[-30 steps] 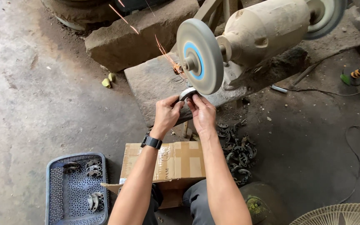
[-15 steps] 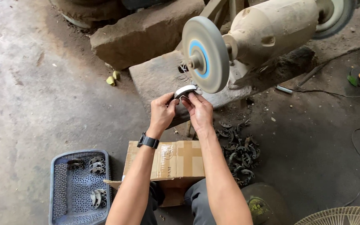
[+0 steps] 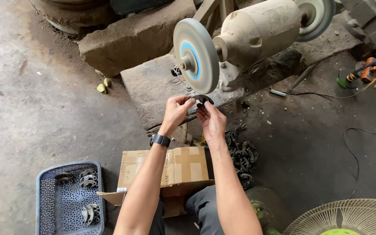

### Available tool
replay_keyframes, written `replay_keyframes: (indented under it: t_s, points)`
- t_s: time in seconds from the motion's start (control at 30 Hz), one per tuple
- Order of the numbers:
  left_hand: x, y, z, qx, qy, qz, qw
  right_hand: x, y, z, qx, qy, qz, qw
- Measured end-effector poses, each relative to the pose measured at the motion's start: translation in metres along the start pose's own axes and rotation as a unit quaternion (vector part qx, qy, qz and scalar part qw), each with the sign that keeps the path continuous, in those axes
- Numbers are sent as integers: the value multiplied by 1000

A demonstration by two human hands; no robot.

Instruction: The person sits on the floor and uses a bench grinder to smooth the edges of small metal parts. They pick up each part from a pile, hold it against the spinning wheel to create sparks, and then place the finished piece into a plastic basket.

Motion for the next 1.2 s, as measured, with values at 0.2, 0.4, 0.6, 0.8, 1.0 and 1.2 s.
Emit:
replay_keyframes:
  t_s: [0.2,0.4,0.6,0.8,1.0,1.2]
  points:
    - [11,3,11,-15,-12,-16,1000,-4,3,-5,-17,13,18,1000]
    - [8,3,10,2,-1,3,1000,5,3,-3,-17,29,30,999]
    - [-5,-10,-4,68,45,30,996,10,14,10,-25,38,8,999]
    - [-5,-35,20,36,-12,44,998,24,13,10,-32,19,-2,999]
    - [-11,-35,-16,62,-40,24,997,26,18,18,-36,-1,-28,999]
    - [-18,-48,2,31,-66,35,997,38,13,20,-20,-30,-48,998]
Point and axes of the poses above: each hand's wrist, its own y-axis towards the middle knuckle, its own x-axis out of the palm, z = x × y, the point moved 5 cm from there along y, towards the middle knuckle, and after that the axes turned 5 degrees about -y, right-handed, at the moved point
